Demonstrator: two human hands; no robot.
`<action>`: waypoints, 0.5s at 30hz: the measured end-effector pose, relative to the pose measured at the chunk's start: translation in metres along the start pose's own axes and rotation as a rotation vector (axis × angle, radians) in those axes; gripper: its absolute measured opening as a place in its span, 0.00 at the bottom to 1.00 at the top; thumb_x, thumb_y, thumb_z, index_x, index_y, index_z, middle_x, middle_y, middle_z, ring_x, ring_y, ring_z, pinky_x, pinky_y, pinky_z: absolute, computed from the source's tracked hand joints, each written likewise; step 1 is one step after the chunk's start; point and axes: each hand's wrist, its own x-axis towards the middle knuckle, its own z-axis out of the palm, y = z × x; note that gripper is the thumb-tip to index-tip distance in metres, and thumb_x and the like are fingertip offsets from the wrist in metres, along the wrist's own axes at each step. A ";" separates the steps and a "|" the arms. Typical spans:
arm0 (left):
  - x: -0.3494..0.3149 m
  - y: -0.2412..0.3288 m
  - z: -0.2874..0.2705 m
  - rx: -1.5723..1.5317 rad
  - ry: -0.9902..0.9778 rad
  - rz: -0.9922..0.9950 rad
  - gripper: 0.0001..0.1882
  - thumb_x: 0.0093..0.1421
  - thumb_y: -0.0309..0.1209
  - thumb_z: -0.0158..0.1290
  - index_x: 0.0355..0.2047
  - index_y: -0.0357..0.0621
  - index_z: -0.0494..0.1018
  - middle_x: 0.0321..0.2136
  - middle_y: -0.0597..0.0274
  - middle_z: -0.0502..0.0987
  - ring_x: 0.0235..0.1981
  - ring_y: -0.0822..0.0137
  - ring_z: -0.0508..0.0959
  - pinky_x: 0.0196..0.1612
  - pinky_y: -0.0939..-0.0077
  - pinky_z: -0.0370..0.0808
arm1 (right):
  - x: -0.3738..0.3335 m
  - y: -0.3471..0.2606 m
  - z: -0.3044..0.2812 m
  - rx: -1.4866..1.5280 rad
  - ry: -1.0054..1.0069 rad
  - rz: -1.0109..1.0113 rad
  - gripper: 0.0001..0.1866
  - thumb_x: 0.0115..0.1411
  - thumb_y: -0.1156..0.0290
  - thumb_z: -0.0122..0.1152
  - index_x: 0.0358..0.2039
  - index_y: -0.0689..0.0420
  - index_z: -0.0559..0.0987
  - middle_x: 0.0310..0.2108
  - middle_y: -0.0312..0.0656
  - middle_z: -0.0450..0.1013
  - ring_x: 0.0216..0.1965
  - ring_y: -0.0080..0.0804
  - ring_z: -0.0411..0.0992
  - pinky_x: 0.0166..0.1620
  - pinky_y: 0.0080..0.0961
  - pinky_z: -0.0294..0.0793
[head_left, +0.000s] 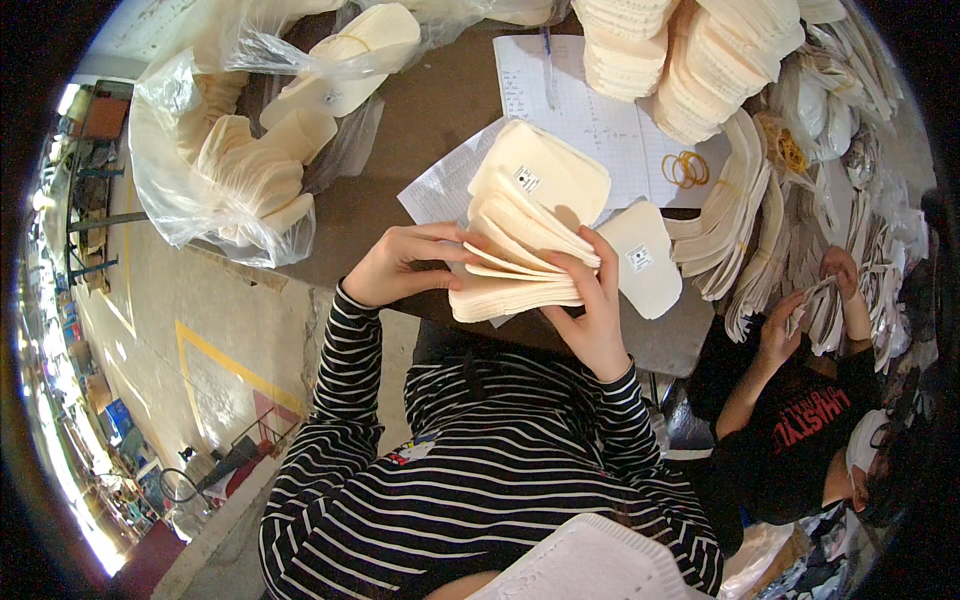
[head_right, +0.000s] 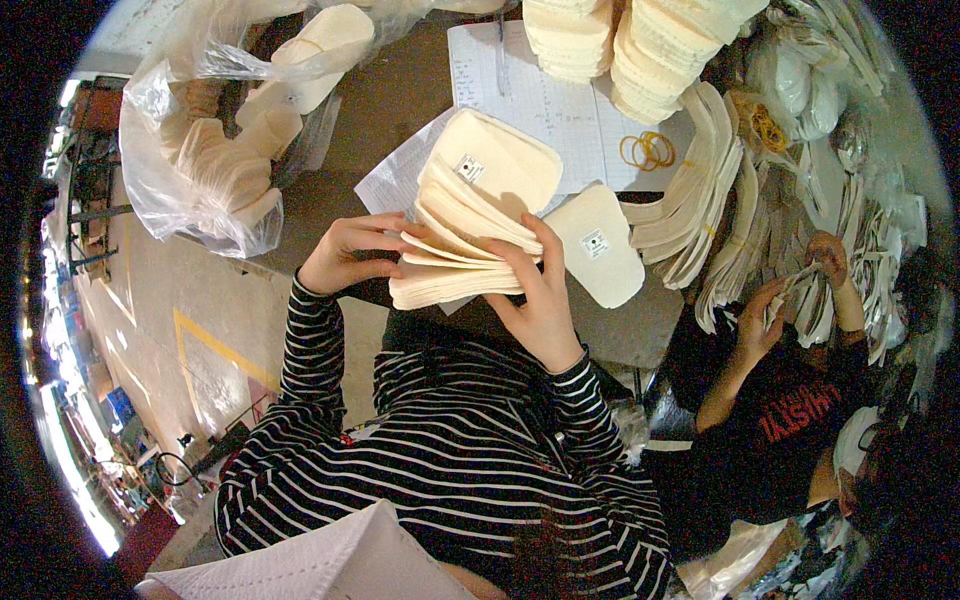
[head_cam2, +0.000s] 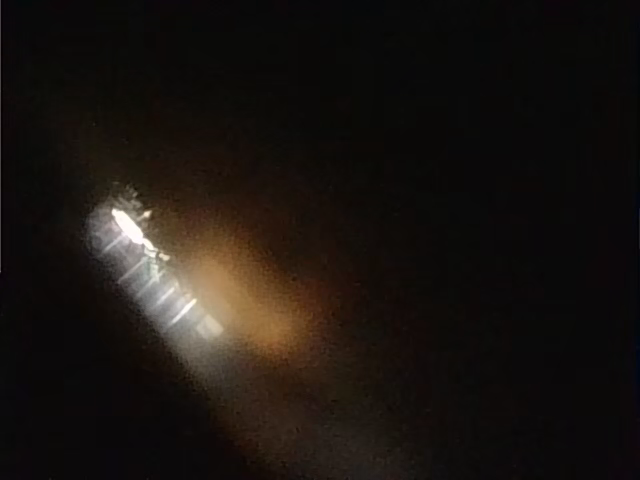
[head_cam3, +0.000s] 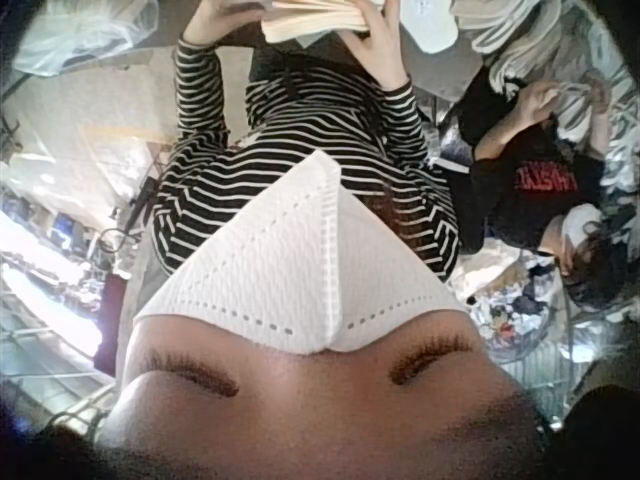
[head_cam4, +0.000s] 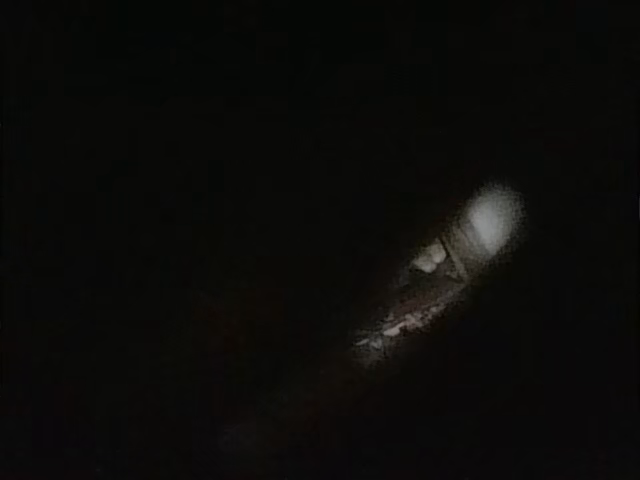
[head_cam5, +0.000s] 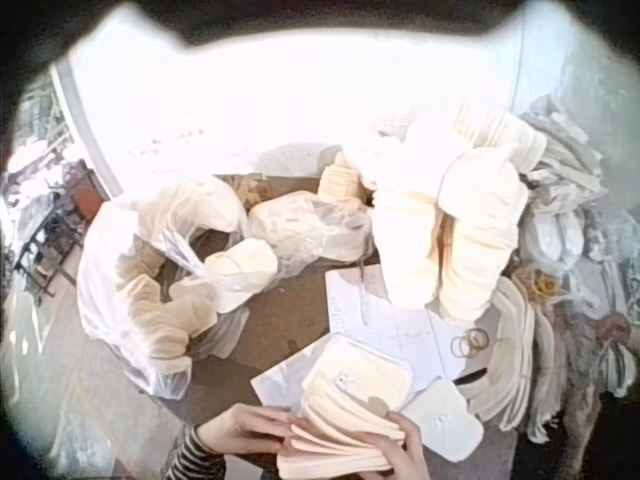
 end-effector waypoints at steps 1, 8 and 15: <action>-0.001 -0.004 0.000 0.032 0.008 0.049 0.13 0.51 0.22 0.64 0.38 0.39 0.81 0.46 0.56 0.82 0.47 0.58 0.81 0.62 0.58 0.68 | 0.000 0.000 0.000 -0.001 -0.001 -0.002 0.32 0.48 0.79 0.72 0.55 0.50 0.76 0.65 0.53 0.54 0.67 0.55 0.55 0.65 0.42 0.62; -0.009 -0.017 0.019 0.089 0.213 -0.053 0.09 0.57 0.22 0.62 0.38 0.33 0.78 0.38 0.54 0.82 0.42 0.63 0.81 0.47 0.73 0.77 | 0.001 -0.003 -0.001 -0.004 -0.005 0.008 0.32 0.47 0.78 0.72 0.56 0.50 0.76 0.65 0.53 0.54 0.67 0.55 0.55 0.65 0.42 0.61; -0.018 -0.032 0.043 -0.036 0.413 -0.130 0.06 0.64 0.22 0.54 0.41 0.34 0.74 0.36 0.60 0.79 0.37 0.71 0.77 0.44 0.79 0.74 | 0.000 -0.003 -0.001 -0.016 0.002 -0.002 0.32 0.49 0.76 0.72 0.56 0.52 0.74 0.65 0.54 0.54 0.67 0.56 0.55 0.65 0.42 0.62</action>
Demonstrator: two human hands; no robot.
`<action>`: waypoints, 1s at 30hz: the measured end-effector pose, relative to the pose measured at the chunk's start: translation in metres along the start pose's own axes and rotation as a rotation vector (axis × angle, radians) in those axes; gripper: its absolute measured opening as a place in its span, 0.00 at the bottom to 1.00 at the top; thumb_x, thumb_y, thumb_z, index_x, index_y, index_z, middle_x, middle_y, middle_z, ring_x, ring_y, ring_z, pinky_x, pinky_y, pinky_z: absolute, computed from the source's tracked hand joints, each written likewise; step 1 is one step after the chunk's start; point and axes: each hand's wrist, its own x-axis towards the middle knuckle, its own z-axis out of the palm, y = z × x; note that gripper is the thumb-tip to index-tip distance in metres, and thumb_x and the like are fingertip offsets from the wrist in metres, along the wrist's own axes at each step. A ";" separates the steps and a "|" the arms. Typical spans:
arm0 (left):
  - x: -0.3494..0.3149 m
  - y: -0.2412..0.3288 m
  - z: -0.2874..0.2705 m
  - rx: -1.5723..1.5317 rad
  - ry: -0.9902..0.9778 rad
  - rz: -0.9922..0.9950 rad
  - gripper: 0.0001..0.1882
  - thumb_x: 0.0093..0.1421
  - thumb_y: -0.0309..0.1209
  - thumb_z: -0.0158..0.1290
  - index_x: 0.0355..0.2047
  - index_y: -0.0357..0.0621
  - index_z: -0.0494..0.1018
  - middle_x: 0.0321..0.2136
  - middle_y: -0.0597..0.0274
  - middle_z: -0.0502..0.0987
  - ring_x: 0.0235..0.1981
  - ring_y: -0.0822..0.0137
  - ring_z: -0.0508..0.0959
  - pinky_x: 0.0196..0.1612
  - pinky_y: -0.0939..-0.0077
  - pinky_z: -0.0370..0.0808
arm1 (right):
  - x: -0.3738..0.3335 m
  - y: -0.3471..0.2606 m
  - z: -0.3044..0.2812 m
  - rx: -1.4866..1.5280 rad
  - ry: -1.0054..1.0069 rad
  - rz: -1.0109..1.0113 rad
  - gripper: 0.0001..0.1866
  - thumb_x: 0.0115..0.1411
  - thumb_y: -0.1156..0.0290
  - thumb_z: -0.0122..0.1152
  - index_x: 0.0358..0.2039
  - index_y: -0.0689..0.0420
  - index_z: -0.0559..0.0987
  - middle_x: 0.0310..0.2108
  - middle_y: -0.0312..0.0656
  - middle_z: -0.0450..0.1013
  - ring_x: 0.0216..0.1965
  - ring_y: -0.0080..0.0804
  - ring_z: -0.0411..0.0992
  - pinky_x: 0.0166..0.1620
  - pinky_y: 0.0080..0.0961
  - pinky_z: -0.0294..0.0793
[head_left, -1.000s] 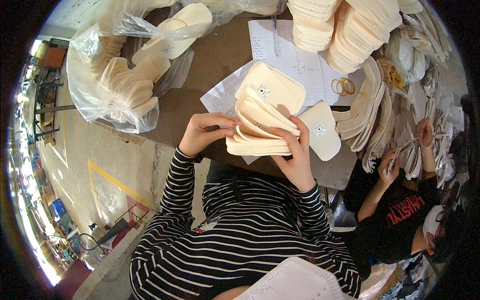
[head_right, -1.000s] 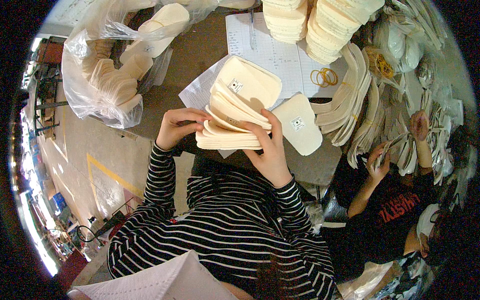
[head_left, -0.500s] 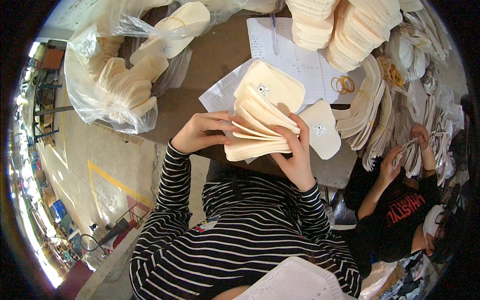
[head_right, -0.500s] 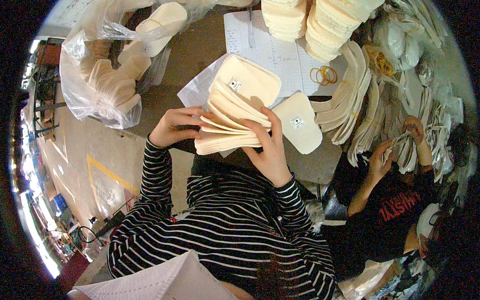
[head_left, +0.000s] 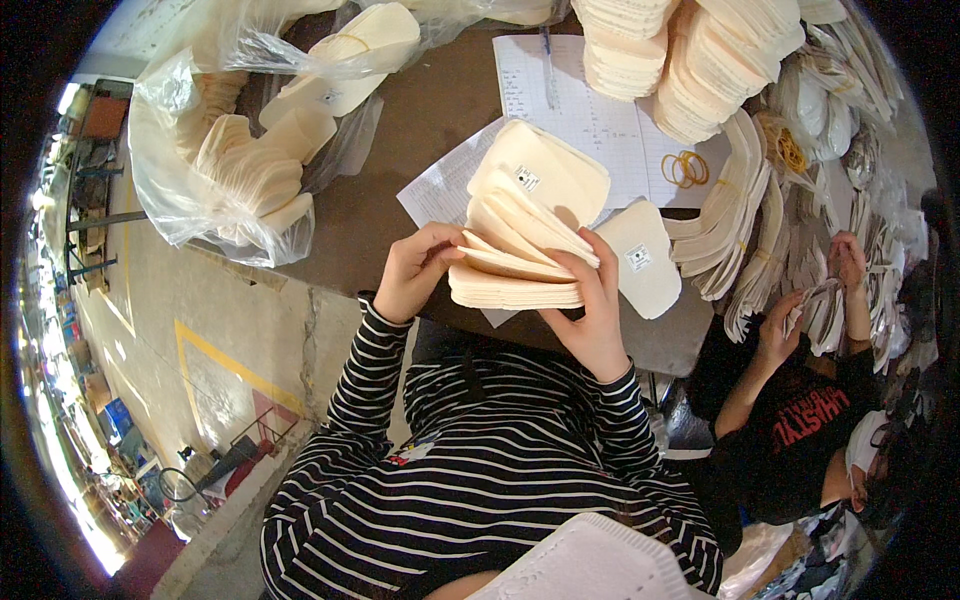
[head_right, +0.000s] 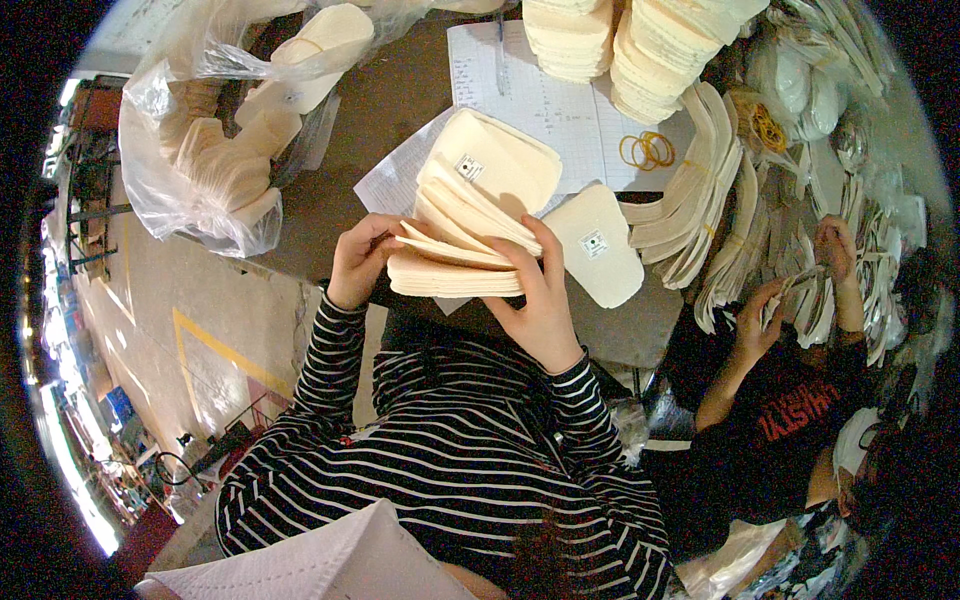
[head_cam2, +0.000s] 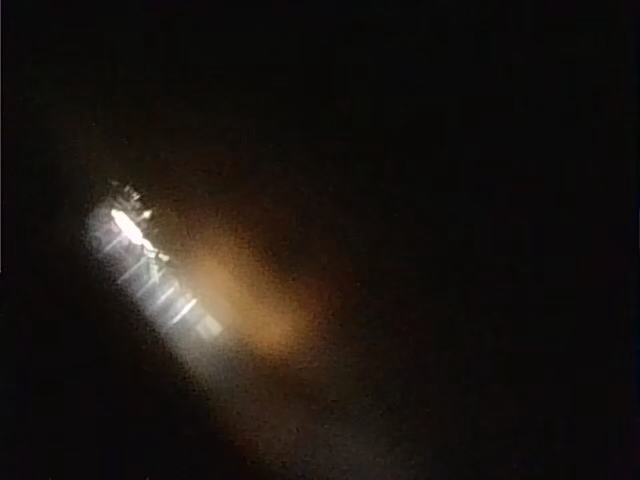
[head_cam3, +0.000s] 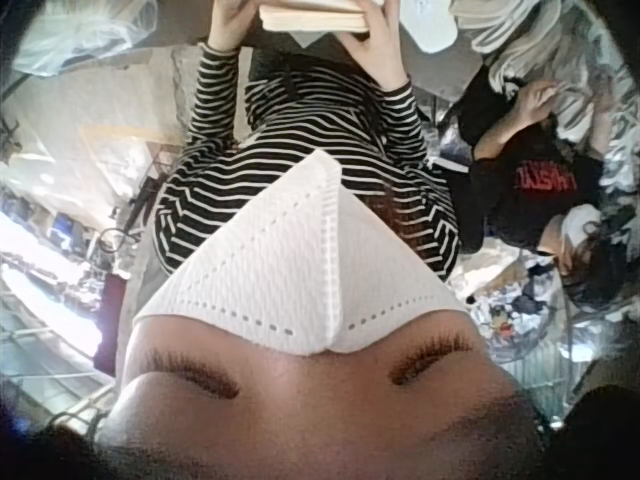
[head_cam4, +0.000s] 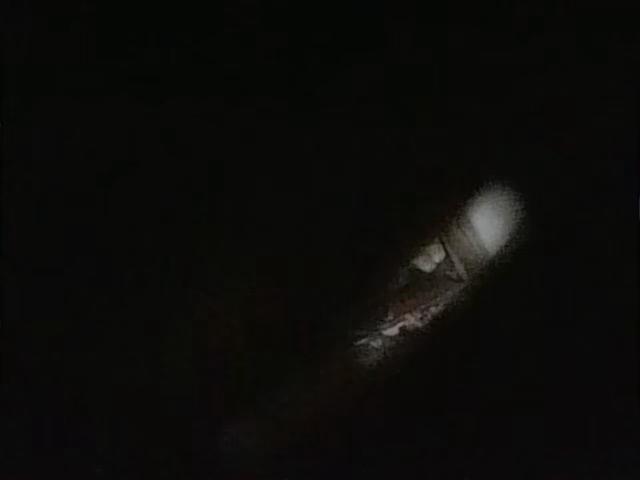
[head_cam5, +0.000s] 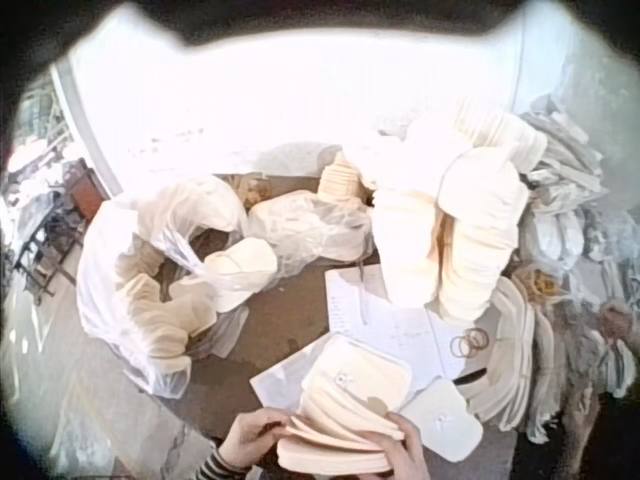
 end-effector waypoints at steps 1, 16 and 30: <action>-0.002 0.000 0.002 0.002 0.018 -0.013 0.05 0.65 0.21 0.53 0.41 0.35 0.74 0.37 0.60 0.78 0.38 0.72 0.76 0.45 0.79 0.73 | 0.000 0.000 0.000 0.001 0.002 -0.003 0.31 0.49 0.76 0.72 0.56 0.53 0.74 0.64 0.54 0.54 0.67 0.56 0.56 0.65 0.42 0.62; -0.003 0.005 0.020 0.037 -0.162 0.012 0.66 0.40 0.23 0.74 0.73 0.40 0.41 0.72 0.54 0.48 0.72 0.58 0.52 0.72 0.61 0.50 | -0.002 0.006 0.002 0.017 0.023 -0.014 0.26 0.49 0.77 0.73 0.50 0.54 0.77 0.57 0.51 0.62 0.59 0.52 0.64 0.59 0.40 0.68; 0.021 0.012 0.013 0.089 -0.193 0.166 0.44 0.39 0.27 0.75 0.56 0.49 0.64 0.63 0.45 0.60 0.68 0.48 0.56 0.69 0.54 0.55 | -0.006 0.011 -0.002 0.059 0.022 -0.131 0.38 0.48 0.78 0.73 0.60 0.56 0.68 0.55 0.51 0.64 0.57 0.50 0.65 0.59 0.39 0.68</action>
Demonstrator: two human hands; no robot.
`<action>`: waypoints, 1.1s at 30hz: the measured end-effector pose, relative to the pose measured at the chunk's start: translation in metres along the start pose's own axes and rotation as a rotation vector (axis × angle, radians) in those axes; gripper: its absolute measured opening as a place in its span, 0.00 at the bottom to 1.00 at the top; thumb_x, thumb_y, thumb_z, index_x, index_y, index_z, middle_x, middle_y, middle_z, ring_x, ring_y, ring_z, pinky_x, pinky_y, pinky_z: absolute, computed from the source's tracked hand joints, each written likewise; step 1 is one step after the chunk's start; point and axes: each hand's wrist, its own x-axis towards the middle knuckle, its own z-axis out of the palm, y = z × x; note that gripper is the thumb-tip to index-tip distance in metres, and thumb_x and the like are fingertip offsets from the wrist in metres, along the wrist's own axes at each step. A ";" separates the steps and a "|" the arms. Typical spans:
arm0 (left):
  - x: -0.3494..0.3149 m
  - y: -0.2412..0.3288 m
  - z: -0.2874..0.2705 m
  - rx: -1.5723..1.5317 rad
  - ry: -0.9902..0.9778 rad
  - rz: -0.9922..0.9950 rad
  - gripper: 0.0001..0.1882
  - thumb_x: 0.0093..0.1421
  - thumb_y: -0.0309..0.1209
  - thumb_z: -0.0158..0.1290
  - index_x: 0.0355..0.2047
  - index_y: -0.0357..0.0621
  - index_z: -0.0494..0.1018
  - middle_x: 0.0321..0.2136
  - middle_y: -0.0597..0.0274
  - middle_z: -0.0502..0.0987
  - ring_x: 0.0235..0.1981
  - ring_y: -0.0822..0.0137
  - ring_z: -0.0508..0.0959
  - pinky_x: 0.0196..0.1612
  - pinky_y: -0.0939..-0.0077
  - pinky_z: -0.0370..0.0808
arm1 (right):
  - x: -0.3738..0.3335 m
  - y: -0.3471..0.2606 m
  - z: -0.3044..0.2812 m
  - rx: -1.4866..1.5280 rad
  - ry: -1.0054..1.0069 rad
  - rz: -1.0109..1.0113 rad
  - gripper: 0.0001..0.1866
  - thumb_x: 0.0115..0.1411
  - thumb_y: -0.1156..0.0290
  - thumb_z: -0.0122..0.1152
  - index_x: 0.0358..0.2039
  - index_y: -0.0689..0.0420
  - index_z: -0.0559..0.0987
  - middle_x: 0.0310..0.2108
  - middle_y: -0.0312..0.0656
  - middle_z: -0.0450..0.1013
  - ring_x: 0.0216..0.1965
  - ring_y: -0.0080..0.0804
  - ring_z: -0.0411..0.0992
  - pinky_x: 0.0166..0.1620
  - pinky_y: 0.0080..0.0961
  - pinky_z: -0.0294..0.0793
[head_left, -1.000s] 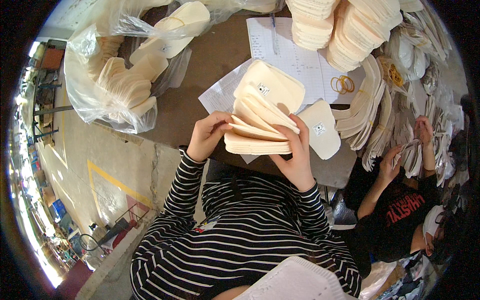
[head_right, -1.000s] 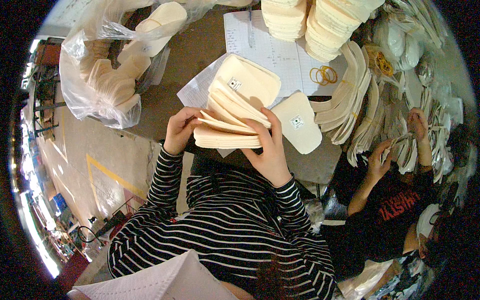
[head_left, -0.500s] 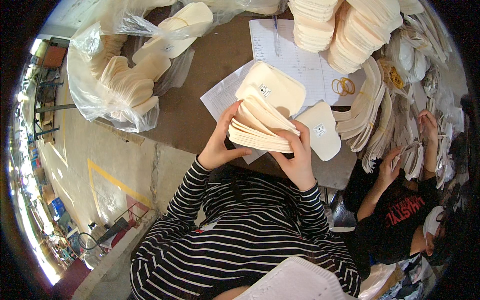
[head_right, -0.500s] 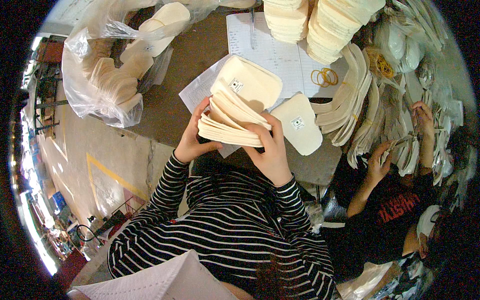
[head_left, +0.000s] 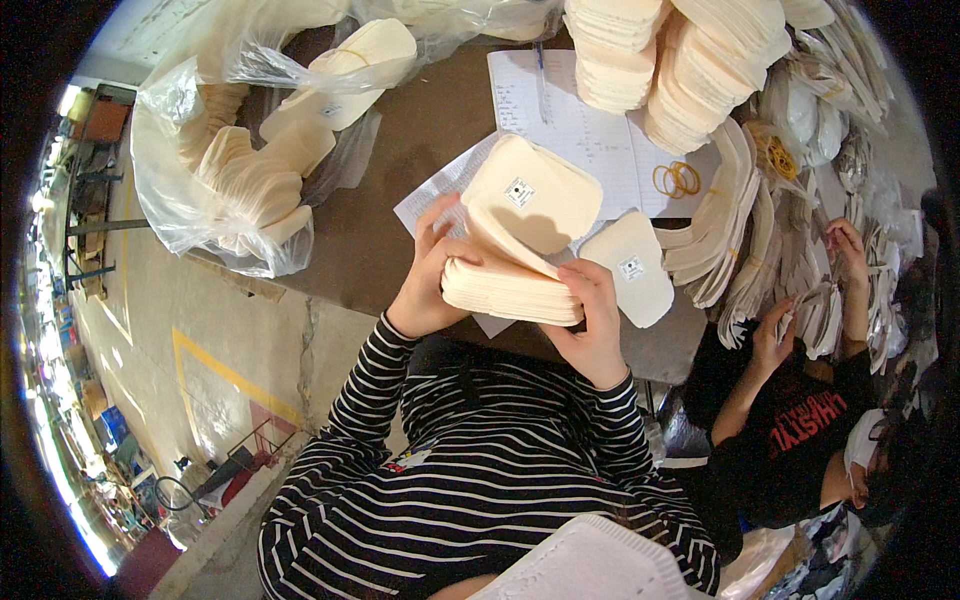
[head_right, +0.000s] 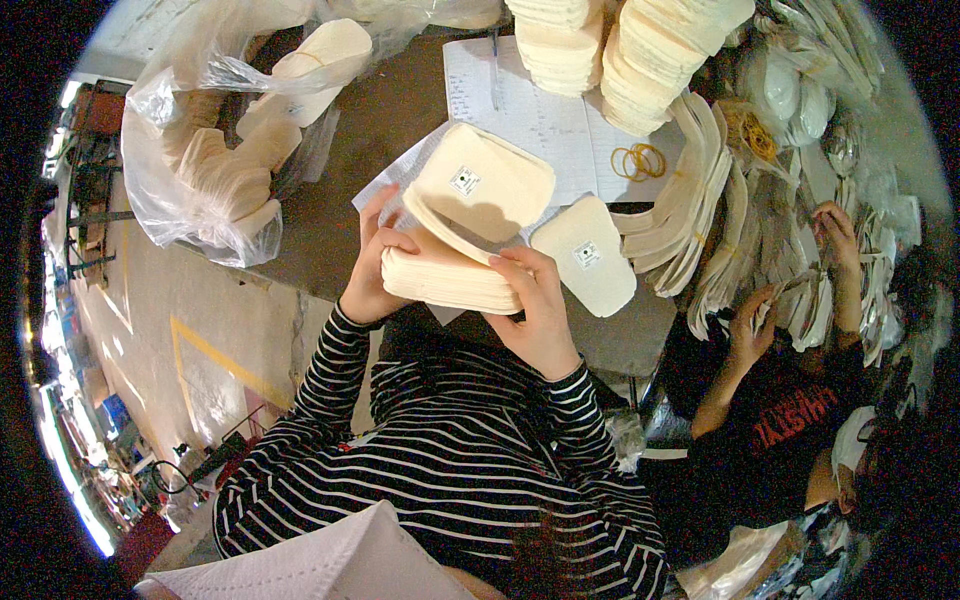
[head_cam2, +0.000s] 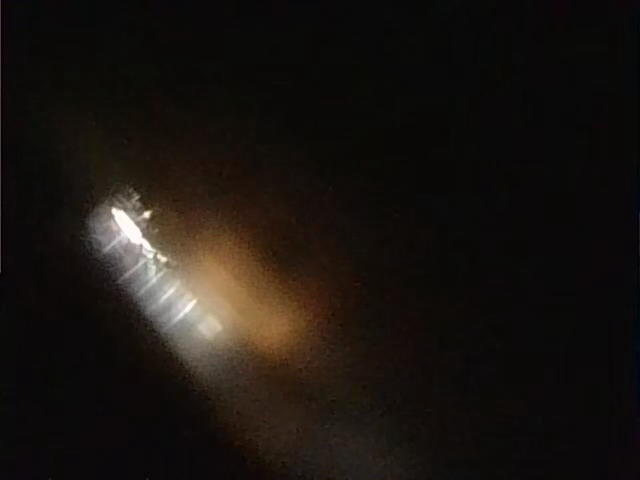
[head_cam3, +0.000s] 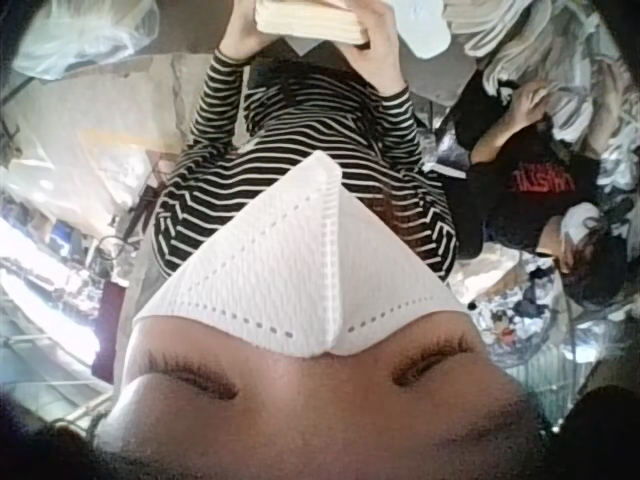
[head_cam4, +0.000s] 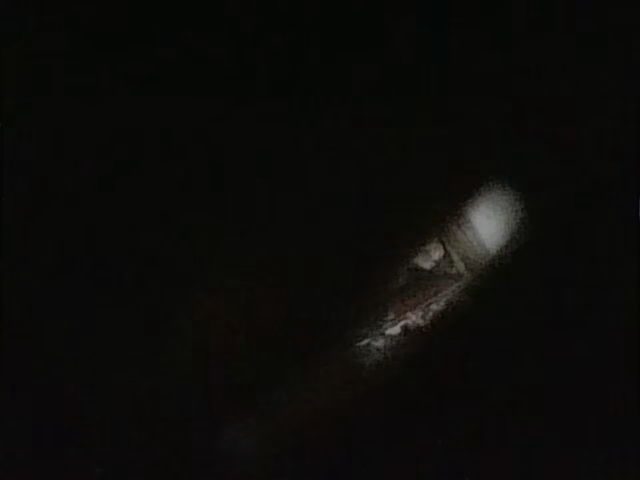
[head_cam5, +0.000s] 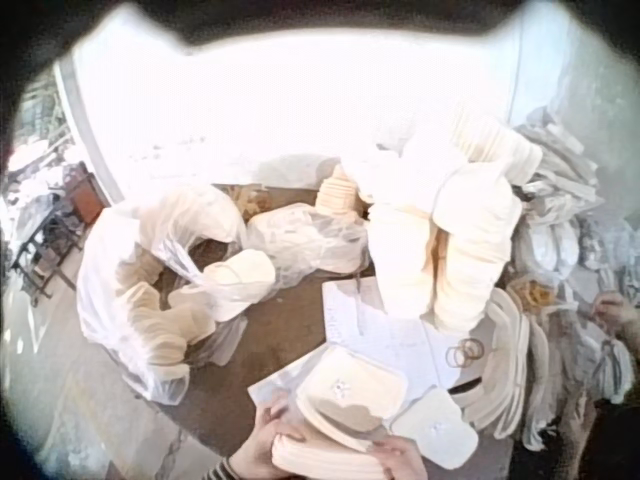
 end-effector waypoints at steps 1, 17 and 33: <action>0.001 -0.001 0.000 0.007 0.006 0.042 0.43 0.39 0.26 0.74 0.55 0.50 0.64 0.63 0.45 0.60 0.69 0.47 0.55 0.69 0.52 0.54 | 0.001 0.000 -0.002 -0.002 -0.033 -0.004 0.39 0.48 0.79 0.73 0.61 0.56 0.67 0.55 0.51 0.64 0.57 0.51 0.65 0.59 0.39 0.68; -0.043 -0.006 0.029 -0.031 0.390 -0.149 0.48 0.44 0.21 0.70 0.66 0.36 0.59 0.57 0.49 0.71 0.58 0.57 0.73 0.62 0.65 0.68 | -0.002 -0.003 0.022 0.253 0.058 0.343 0.53 0.50 0.75 0.73 0.71 0.59 0.51 0.70 0.54 0.54 0.70 0.46 0.55 0.68 0.38 0.57; -0.041 0.005 0.032 -0.085 0.182 -0.037 0.55 0.45 0.25 0.71 0.70 0.42 0.51 0.65 0.46 0.61 0.67 0.49 0.62 0.67 0.59 0.60 | 0.011 -0.062 0.030 -0.523 -0.099 -0.172 0.56 0.50 0.42 0.68 0.67 0.67 0.57 0.68 0.61 0.54 0.71 0.55 0.50 0.69 0.64 0.39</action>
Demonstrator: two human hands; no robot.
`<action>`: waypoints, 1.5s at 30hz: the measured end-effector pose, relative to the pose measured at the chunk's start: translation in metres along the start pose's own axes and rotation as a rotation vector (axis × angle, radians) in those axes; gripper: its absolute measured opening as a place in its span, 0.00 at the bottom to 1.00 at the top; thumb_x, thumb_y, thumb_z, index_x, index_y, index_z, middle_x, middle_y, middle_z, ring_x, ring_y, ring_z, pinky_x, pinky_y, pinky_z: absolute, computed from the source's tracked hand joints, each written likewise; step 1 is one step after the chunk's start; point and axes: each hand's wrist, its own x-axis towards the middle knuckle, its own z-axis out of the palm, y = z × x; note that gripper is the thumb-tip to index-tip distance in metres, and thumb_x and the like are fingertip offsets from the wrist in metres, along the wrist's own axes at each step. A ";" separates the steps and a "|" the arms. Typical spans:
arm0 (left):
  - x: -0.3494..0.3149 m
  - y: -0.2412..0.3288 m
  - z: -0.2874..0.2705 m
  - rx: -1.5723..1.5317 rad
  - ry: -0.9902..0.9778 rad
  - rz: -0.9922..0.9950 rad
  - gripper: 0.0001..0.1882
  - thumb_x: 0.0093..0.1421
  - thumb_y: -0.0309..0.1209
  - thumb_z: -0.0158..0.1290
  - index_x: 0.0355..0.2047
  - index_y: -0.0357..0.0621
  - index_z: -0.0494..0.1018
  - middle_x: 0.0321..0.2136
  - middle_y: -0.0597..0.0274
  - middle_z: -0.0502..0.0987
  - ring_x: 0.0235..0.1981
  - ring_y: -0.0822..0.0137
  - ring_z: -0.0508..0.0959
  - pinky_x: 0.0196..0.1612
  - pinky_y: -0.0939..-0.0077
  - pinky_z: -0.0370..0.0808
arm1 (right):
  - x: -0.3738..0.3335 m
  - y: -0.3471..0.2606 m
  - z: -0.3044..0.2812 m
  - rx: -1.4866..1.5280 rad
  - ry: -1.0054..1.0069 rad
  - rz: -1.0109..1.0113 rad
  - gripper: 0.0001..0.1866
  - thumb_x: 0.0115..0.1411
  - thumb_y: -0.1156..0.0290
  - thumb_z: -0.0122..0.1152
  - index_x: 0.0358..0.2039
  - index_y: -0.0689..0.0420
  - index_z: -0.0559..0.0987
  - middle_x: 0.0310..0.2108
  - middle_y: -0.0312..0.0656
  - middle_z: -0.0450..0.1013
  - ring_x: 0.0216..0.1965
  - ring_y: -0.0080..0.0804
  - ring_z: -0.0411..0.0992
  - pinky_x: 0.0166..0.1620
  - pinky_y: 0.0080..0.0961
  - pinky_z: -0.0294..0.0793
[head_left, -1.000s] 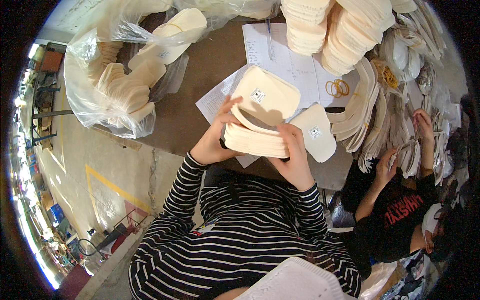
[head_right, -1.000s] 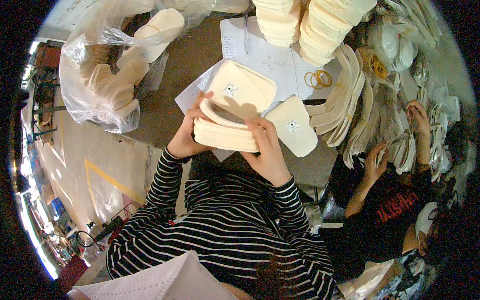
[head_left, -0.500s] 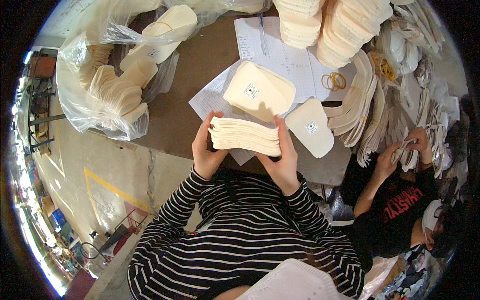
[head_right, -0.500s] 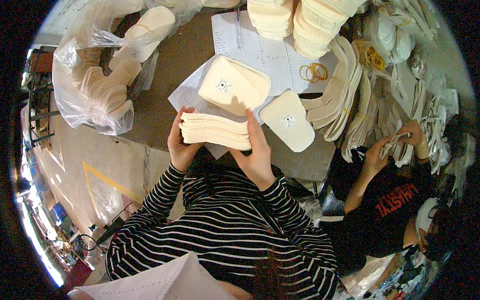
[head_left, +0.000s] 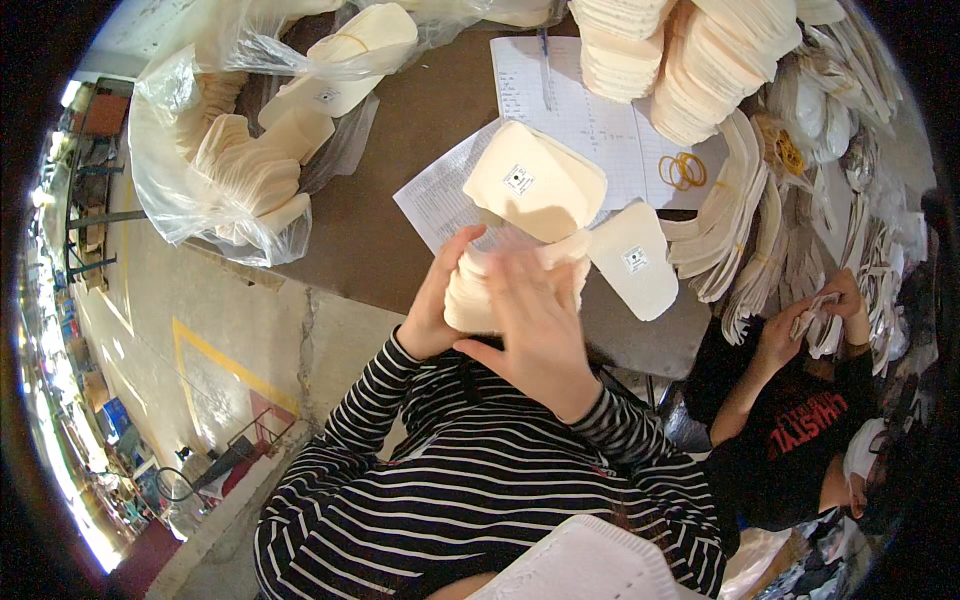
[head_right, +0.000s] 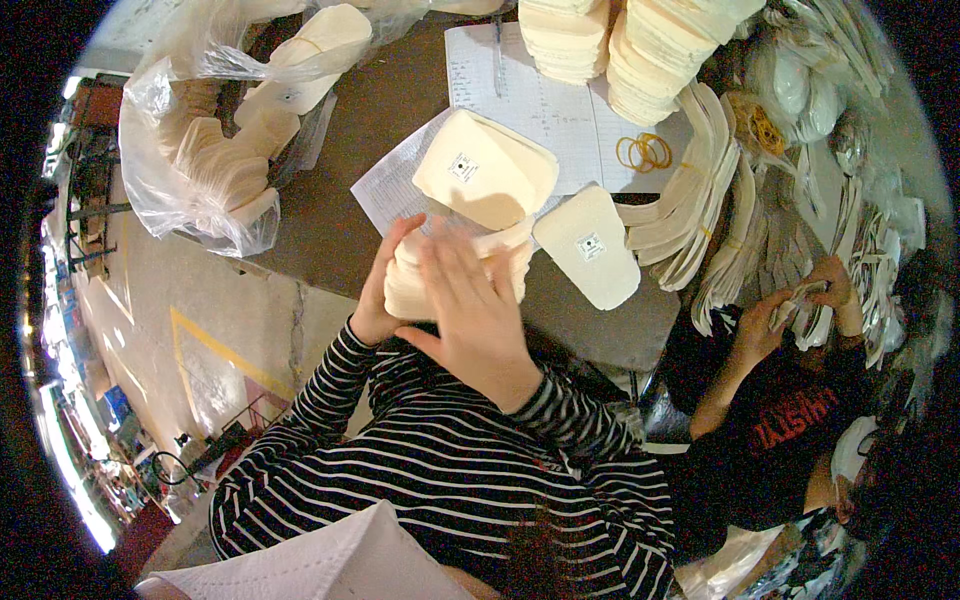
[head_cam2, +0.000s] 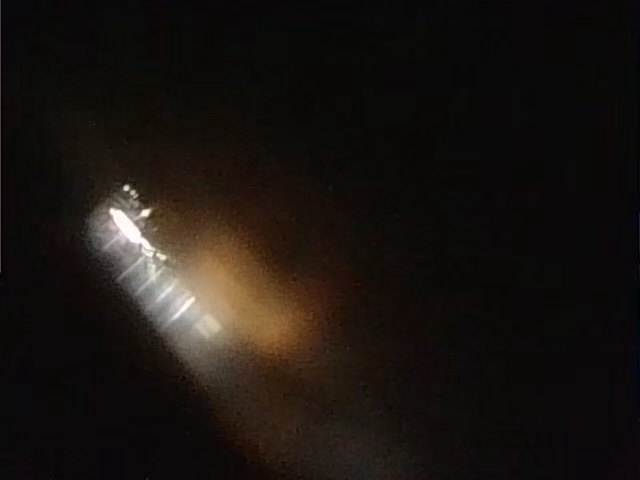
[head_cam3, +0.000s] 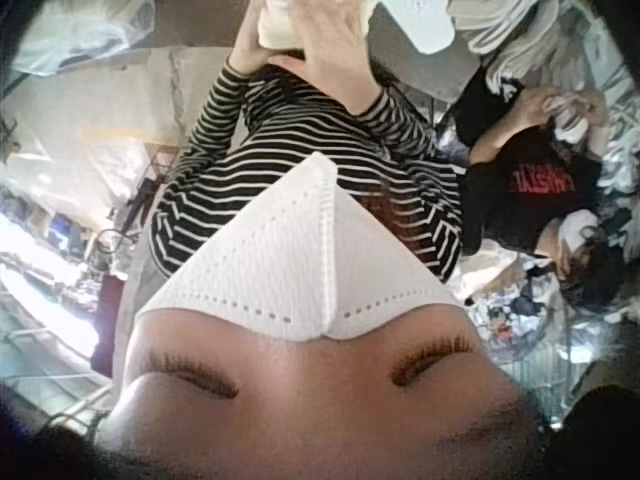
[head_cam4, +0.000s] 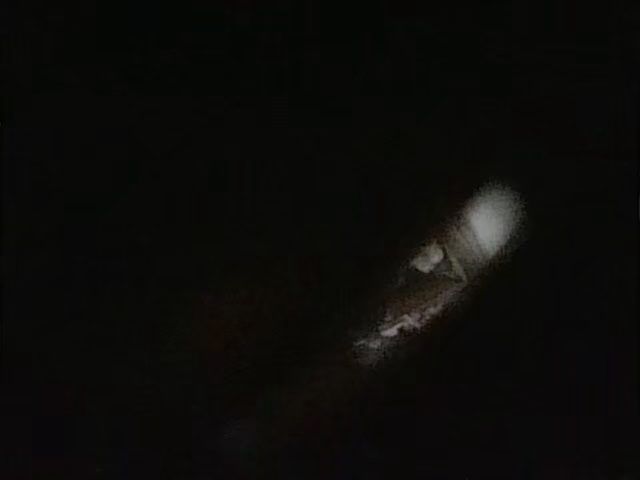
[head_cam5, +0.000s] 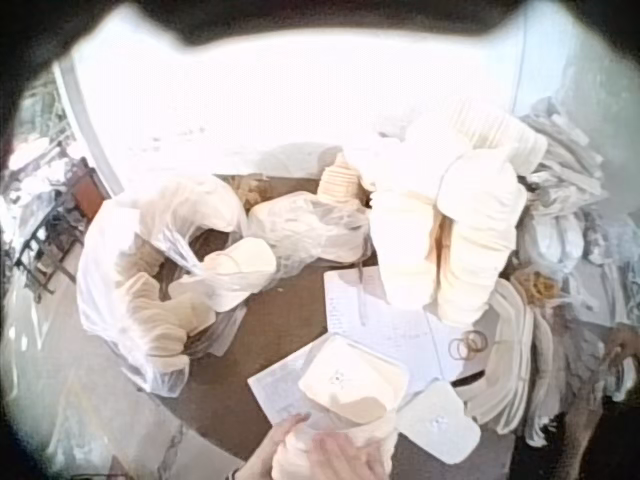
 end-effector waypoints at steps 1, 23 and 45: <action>0.000 0.000 0.001 -0.070 0.011 0.005 0.55 0.45 0.25 0.70 0.70 0.42 0.51 0.65 0.46 0.61 0.67 0.49 0.61 0.67 0.59 0.60 | 0.006 -0.003 0.006 0.010 -0.071 -0.019 0.53 0.50 0.44 0.68 0.67 0.66 0.59 0.67 0.58 0.56 0.70 0.53 0.53 0.69 0.63 0.42; 0.002 0.033 -0.032 -0.037 -0.066 -0.165 0.47 0.46 0.34 0.72 0.64 0.34 0.61 0.55 0.52 0.74 0.55 0.64 0.74 0.60 0.69 0.68 | -0.013 0.047 -0.026 0.749 -0.045 0.368 0.34 0.48 0.69 0.76 0.55 0.58 0.73 0.47 0.49 0.73 0.48 0.46 0.74 0.53 0.35 0.73; -0.015 0.023 -0.019 -0.122 -0.294 -0.024 0.35 0.52 0.23 0.68 0.59 0.39 0.66 0.53 0.54 0.74 0.55 0.63 0.74 0.58 0.68 0.70 | -0.031 0.041 -0.025 0.395 -0.219 0.147 0.32 0.52 0.72 0.73 0.56 0.62 0.69 0.49 0.55 0.69 0.53 0.49 0.69 0.54 0.37 0.71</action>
